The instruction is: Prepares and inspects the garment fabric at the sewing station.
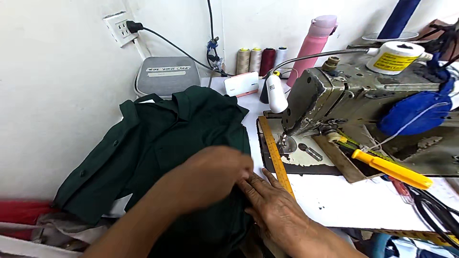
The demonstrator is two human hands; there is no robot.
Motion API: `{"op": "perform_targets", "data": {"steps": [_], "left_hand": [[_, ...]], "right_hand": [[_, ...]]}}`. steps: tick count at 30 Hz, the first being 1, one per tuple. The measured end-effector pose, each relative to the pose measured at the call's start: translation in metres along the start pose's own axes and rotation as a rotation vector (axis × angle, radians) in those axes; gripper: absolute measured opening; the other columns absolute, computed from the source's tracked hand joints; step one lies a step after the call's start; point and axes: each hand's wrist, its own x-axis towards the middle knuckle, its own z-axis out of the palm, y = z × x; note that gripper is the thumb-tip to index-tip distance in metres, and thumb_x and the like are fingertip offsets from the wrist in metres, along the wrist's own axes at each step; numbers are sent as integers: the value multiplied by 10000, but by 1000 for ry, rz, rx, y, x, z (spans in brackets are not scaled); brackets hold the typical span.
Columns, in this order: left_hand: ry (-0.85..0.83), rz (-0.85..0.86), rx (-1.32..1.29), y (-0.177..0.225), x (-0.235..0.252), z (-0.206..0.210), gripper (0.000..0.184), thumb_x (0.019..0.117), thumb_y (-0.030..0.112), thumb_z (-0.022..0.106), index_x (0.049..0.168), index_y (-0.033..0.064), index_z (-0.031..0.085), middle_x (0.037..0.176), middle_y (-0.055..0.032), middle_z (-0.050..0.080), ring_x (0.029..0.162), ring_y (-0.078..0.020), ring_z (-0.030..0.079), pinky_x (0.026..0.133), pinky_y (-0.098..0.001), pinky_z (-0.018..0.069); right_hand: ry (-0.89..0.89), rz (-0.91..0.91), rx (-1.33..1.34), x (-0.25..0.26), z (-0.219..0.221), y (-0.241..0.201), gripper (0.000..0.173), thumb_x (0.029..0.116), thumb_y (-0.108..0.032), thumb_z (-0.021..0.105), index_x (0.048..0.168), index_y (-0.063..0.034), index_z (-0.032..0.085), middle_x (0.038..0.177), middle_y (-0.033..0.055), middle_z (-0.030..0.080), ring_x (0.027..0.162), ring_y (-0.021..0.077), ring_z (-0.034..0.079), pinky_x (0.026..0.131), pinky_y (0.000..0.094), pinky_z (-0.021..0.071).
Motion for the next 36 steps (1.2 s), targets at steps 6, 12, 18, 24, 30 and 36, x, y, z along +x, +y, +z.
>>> {"op": "perform_targets", "data": {"steps": [6, 12, 18, 24, 30, 36], "left_hand": [[-23, -315, 24, -85, 78, 35, 288, 978, 286, 697, 1225, 138, 697, 1237, -95, 646, 1218, -331, 578, 946, -633, 453], [31, -318, -17, -84, 75, 40, 477, 920, 289, 774, 1350, 120, 656, 1279, -126, 606, 1207, -343, 563, 962, -590, 467], [69, -221, -48, -78, 68, 55, 450, 925, 282, 761, 1350, 159, 675, 1266, -98, 593, 1182, -308, 544, 956, -524, 478], [39, -255, 101, -89, 65, 42, 543, 916, 447, 743, 1376, 172, 656, 1305, -77, 593, 1210, -306, 524, 943, -514, 452], [14, -293, 103, -97, 65, 37, 647, 887, 481, 763, 1434, 171, 613, 1323, -83, 589, 1229, -318, 512, 951, -538, 437], [-15, -338, 61, -96, 65, 36, 666, 895, 477, 758, 1471, 194, 576, 1376, -86, 565, 1276, -334, 492, 969, -572, 434]], "right_hand": [[-18, 46, -117, -8, -3, -4, 692, 909, -283, 687, 1544, -123, 465, 1407, 161, 631, 1308, 339, 612, 1066, 673, 434], [-40, 40, -12, 10, -20, 18, 402, 935, -246, 679, 1302, -83, 679, 1276, 96, 698, 1208, 288, 671, 1043, 664, 459], [-106, 167, -53, 64, -9, 58, 421, 1011, -217, 606, 1390, -33, 625, 1488, 139, 568, 1427, 307, 493, 1149, 605, 370], [-274, 190, -135, 68, -8, 69, 512, 1062, -372, 507, 1455, -51, 572, 1555, 132, 502, 1493, 333, 392, 1208, 605, 266], [-282, 201, -160, 66, -8, 68, 533, 1064, -402, 488, 1480, -77, 553, 1579, 120, 476, 1512, 353, 353, 1200, 637, 253], [-296, 197, -144, 66, -6, 71, 542, 1070, -400, 467, 1500, -75, 528, 1594, 120, 456, 1518, 348, 344, 1206, 628, 247]]}}
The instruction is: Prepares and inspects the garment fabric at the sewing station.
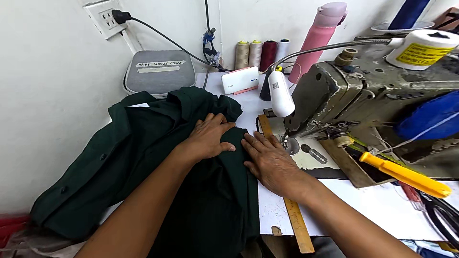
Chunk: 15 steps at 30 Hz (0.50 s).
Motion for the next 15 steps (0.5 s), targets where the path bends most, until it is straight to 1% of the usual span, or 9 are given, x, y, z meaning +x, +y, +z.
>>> {"op": "perform_targets", "data": {"steps": [4, 5, 7, 9, 10, 11, 13, 14, 15], "left_hand": [[-43, -33, 2, 6, 3, -7, 669, 880, 456, 782, 1460, 187, 586, 1356, -82, 570, 1259, -330, 503, 958, -579, 443], [-45, -35, 0, 7, 4, -8, 670, 877, 452, 787, 1459, 188, 587, 1351, -80, 573, 1253, -328, 506, 955, -576, 444], [-51, -31, -9, 5, 5, -7, 679, 871, 465, 788, 1460, 193, 586, 1348, -80, 574, 1253, -328, 507, 952, -578, 444], [-72, -32, -3, 1, 9, -5, 709, 867, 514, 773, 1477, 216, 566, 1358, -67, 560, 1266, -310, 495, 961, -561, 440], [-80, -36, -3, 0, 10, -4, 717, 866, 523, 771, 1481, 221, 562, 1364, -66, 556, 1271, -307, 491, 967, -560, 439], [-85, -38, -4, 0, 10, -4, 717, 865, 524, 772, 1481, 224, 562, 1368, -65, 553, 1274, -305, 490, 972, -558, 439], [-82, -36, -18, -2, 11, -4, 718, 857, 516, 785, 1476, 223, 567, 1369, -64, 551, 1275, -305, 488, 978, -556, 439], [-76, -34, -29, -2, 11, -4, 714, 854, 508, 791, 1471, 223, 573, 1365, -63, 553, 1272, -304, 488, 977, -558, 440], [-70, -32, -43, -3, 12, -4, 700, 858, 500, 791, 1464, 222, 580, 1362, -62, 555, 1273, -305, 490, 979, -563, 443]], "right_hand": [[84, -15, 40, -19, -4, 0, 553, 1044, -395, 518, 1518, -112, 512, 1599, 118, 446, 1519, 330, 346, 1194, 639, 275], [150, -37, 39, -30, -6, -1, 545, 1029, -398, 516, 1509, -140, 527, 1590, 98, 461, 1511, 315, 365, 1182, 636, 303], [266, -86, 95, -61, -13, -3, 510, 999, -442, 507, 1433, -193, 608, 1517, 56, 548, 1470, 295, 436, 1146, 645, 365], [187, -128, 198, -97, -26, 0, 592, 991, -600, 480, 1398, -195, 626, 1473, 69, 582, 1459, 322, 445, 1128, 676, 363], [79, -140, 257, -114, -33, 1, 679, 964, -650, 525, 1432, -163, 598, 1499, 112, 556, 1473, 361, 418, 1135, 708, 327], [-42, -140, 316, -128, -39, 1, 742, 924, -611, 638, 1480, -128, 547, 1545, 159, 499, 1498, 400, 365, 1149, 735, 276], [-190, -110, 349, -148, -38, 0, 876, 840, -405, 824, 1559, -89, 435, 1617, 218, 380, 1526, 442, 284, 1169, 740, 208], [-202, -84, 333, -154, -32, -3, 914, 808, -282, 863, 1576, -86, 408, 1631, 229, 348, 1528, 444, 275, 1179, 727, 198], [-188, -63, 308, -159, -26, -6, 894, 811, -185, 853, 1579, -80, 406, 1638, 235, 332, 1526, 444, 283, 1183, 715, 200]]}}
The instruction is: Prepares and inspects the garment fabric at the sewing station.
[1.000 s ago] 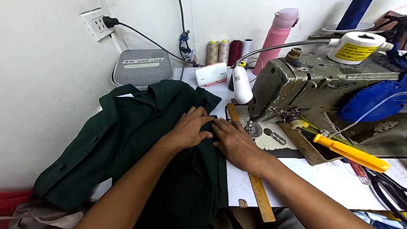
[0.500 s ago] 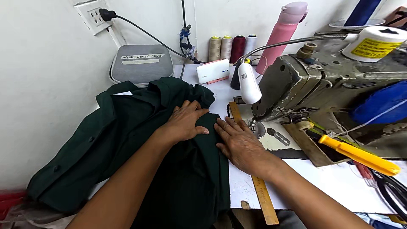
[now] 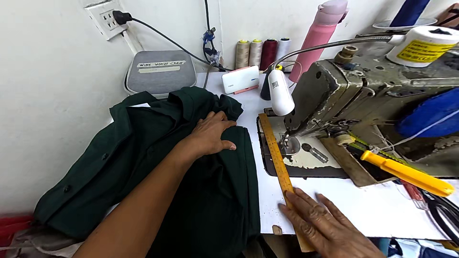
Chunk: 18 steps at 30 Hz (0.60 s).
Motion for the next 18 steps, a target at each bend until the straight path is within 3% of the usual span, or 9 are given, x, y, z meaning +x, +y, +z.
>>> {"op": "perform_targets", "data": {"steps": [2, 3, 6, 9, 11, 13, 15, 18], "left_hand": [[22, 6, -34, -2, 1, 1, 610, 906, 466, 753, 1440, 212, 604, 1342, -73, 569, 1259, -312, 506, 973, -568, 455], [49, 11, -48, -2, 2, 2, 524, 947, 429, 715, 1410, 200, 629, 1315, -85, 586, 1239, -319, 522, 965, -562, 467], [148, -1, -74, 1, 5, 3, 278, 1008, 251, 652, 1256, 139, 709, 1193, -114, 642, 1164, -317, 578, 968, -507, 490], [209, -31, -106, 9, 3, 3, 126, 959, 106, 700, 1076, 63, 716, 1059, -138, 658, 1057, -316, 625, 929, -491, 513], [248, -26, -157, 16, -3, 6, 139, 934, 62, 727, 1069, 33, 712, 1022, -160, 663, 993, -328, 639, 892, -505, 524], [276, -13, -201, 18, -7, 12, 210, 923, 43, 734, 1129, 36, 693, 993, -148, 665, 940, -306, 648, 876, -495, 535], [325, 31, -225, 16, -10, 20, 227, 917, 36, 736, 1138, 52, 687, 932, -112, 651, 882, -264, 637, 838, -453, 543], [428, 116, -250, 11, -13, 31, 156, 918, 25, 723, 1067, 66, 707, 919, -82, 632, 837, -206, 627, 785, -378, 556]], "right_hand": [[59, 17, -28, -3, 13, -2, 779, 860, -59, 765, 1564, -79, 433, 1632, 235, 346, 1513, 445, 312, 1179, 713, 215], [63, 11, -21, -3, 14, -4, 755, 877, -60, 745, 1564, -82, 435, 1630, 239, 346, 1514, 451, 307, 1178, 720, 207], [57, -60, 56, 5, 4, -10, 725, 931, -294, 733, 1559, -83, 440, 1625, 218, 368, 1533, 431, 275, 1194, 710, 181], [218, -102, 111, 29, -1, -11, 600, 1036, -499, 529, 1455, -72, 571, 1537, 190, 502, 1497, 375, 377, 1205, 635, 276], [429, -97, 29, 57, 6, 1, 489, 1062, -458, 455, 1343, -117, 665, 1405, 121, 625, 1386, 307, 532, 1139, 553, 424], [562, -63, -34, 90, 5, 18, 351, 1023, -313, 501, 1224, -143, 733, 1224, 54, 705, 1198, 238, 652, 998, 457, 541], [600, -22, -45, 121, -3, 30, 247, 968, -182, 590, 1138, -118, 758, 1095, 54, 713, 1048, 245, 680, 868, 459, 570], [592, 29, -50, 157, -16, 36, 211, 934, -105, 677, 1127, -68, 756, 1048, 116, 703, 1008, 307, 682, 819, 501, 575]]}}
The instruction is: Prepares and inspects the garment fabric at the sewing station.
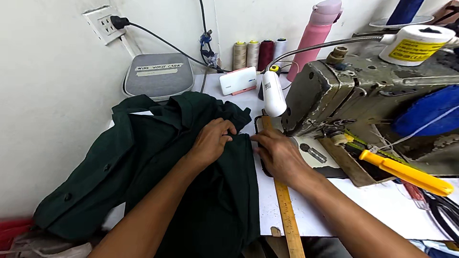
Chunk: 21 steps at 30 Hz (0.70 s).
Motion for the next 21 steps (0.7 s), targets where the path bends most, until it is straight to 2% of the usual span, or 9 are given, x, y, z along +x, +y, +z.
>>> {"op": "perform_targets", "data": {"steps": [2, 4, 6, 8, 11, 13, 16, 19, 21], "left_hand": [[41, 77, 7, -6, -2, 5, 156, 913, 19, 718, 1056, 82, 718, 920, -82, 634, 839, -205, 635, 780, -371, 565], [16, 131, 84, -10, -3, 9, 258, 928, 32, 693, 1157, 145, 730, 952, -94, 619, 876, -252, 631, 765, -433, 548], [-34, 123, 193, -8, -2, 10, 304, 970, 88, 653, 1235, 212, 732, 1001, -102, 608, 930, -291, 620, 742, -477, 527], [-87, 72, 263, -7, 1, 7, 298, 1003, 129, 618, 1266, 223, 721, 1039, -109, 613, 978, -309, 617, 760, -486, 523], [-170, -14, 248, -7, 6, -1, 351, 1019, 119, 577, 1342, 209, 681, 1114, -127, 609, 1071, -333, 591, 827, -509, 516], [-185, -43, 185, -10, 8, -5, 366, 1003, 85, 591, 1339, 194, 686, 1127, -137, 611, 1092, -341, 583, 860, -526, 510], [-230, -83, 145, -13, 12, -7, 384, 999, 76, 594, 1349, 210, 679, 1144, -129, 604, 1122, -323, 571, 900, -516, 498], [-260, -103, 119, -13, 16, -9, 396, 996, 50, 596, 1352, 205, 674, 1169, -143, 604, 1151, -336, 563, 936, -536, 486], [-269, -107, 116, -14, 18, -10, 401, 994, 40, 600, 1351, 205, 675, 1168, -148, 601, 1150, -342, 562, 944, -537, 485]], "right_hand": [[-20, 33, -27, 17, 5, -1, 218, 941, -128, 702, 1144, -66, 752, 1043, 136, 688, 1017, 320, 670, 823, 486, 577], [-47, 36, -56, 25, 7, -4, 235, 928, -142, 735, 1147, -59, 748, 1045, 141, 670, 1029, 324, 650, 850, 485, 564], [-35, -27, -90, 22, 5, -9, 256, 873, -128, 771, 1121, -68, 757, 1028, 120, 662, 1000, 317, 644, 825, 503, 553], [-39, -102, -112, 6, 0, -17, 236, 854, -153, 767, 1085, -104, 766, 1028, 77, 673, 974, 285, 651, 797, 495, 543], [-88, -154, -101, -37, -11, -25, 250, 890, -201, 663, 1119, -169, 759, 1109, 29, 689, 1017, 240, 660, 835, 475, 534], [-114, -163, -62, -69, -22, -27, 328, 936, -207, 542, 1197, -197, 739, 1195, 39, 696, 1112, 238, 661, 924, 503, 517], [-368, -115, 105, -108, -61, -32, 399, 994, -69, 521, 1369, -119, 649, 1392, 171, 613, 1356, 360, 545, 1139, 689, 327], [-541, -82, 230, -135, -81, -33, 579, 931, -28, 559, 1504, -103, 525, 1540, 228, 478, 1483, 455, 360, 1154, 766, 200], [-521, -72, 201, -149, -73, -33, 585, 956, -74, 597, 1530, -132, 501, 1559, 246, 448, 1491, 478, 331, 1158, 768, 184]]}}
